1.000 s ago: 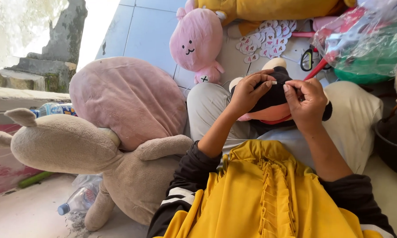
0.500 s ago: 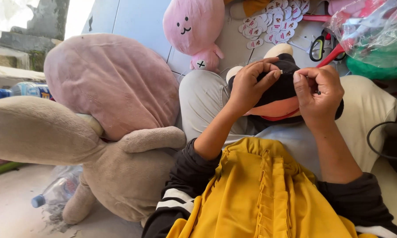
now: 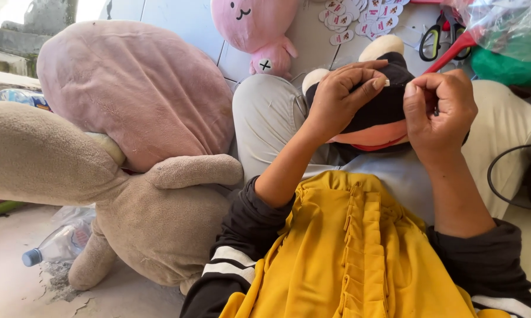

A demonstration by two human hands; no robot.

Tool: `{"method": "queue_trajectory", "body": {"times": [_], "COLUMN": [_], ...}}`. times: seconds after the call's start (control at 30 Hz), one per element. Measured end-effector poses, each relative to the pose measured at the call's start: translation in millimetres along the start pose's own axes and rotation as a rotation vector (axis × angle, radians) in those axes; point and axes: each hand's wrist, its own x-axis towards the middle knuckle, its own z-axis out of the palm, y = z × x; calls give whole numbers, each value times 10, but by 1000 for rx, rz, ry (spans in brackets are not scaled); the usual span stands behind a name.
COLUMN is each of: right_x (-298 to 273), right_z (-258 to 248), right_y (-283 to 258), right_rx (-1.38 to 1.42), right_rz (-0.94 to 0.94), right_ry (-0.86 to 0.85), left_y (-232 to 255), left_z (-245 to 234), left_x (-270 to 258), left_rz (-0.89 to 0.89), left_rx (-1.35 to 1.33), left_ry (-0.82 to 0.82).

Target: Manually attaching tags to plush toys using plastic fasteners

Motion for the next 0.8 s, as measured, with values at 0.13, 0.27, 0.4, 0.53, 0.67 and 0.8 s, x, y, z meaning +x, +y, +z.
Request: {"method": "queue_trajectory", "body": {"times": [0.13, 0.27, 0.4, 0.53, 0.67, 0.8], "right_x": [-21, -21, -20, -24, -28, -20], "right_z": [32, 52, 42, 42, 52, 59], "right_y": [-43, -22, -59, -65, -44, -50], "right_rx": [-47, -53, -40, -40, -46, -31], "right_rz": [-81, -63, -65, -65, -78, -73], "right_ry": [8, 4, -1, 2, 0, -3], "left_y": [4, -1, -22, -2, 10, 10], "left_z": [-20, -22, -22, -21, -24, -19], "left_x": [-50, -37, -49, -61, -69, -64], "left_rz": [83, 107, 110, 112, 113, 112], "left_rx": [-2, 15, 45, 54, 54, 62], "left_ry": [21, 27, 26, 33, 38, 42]}}
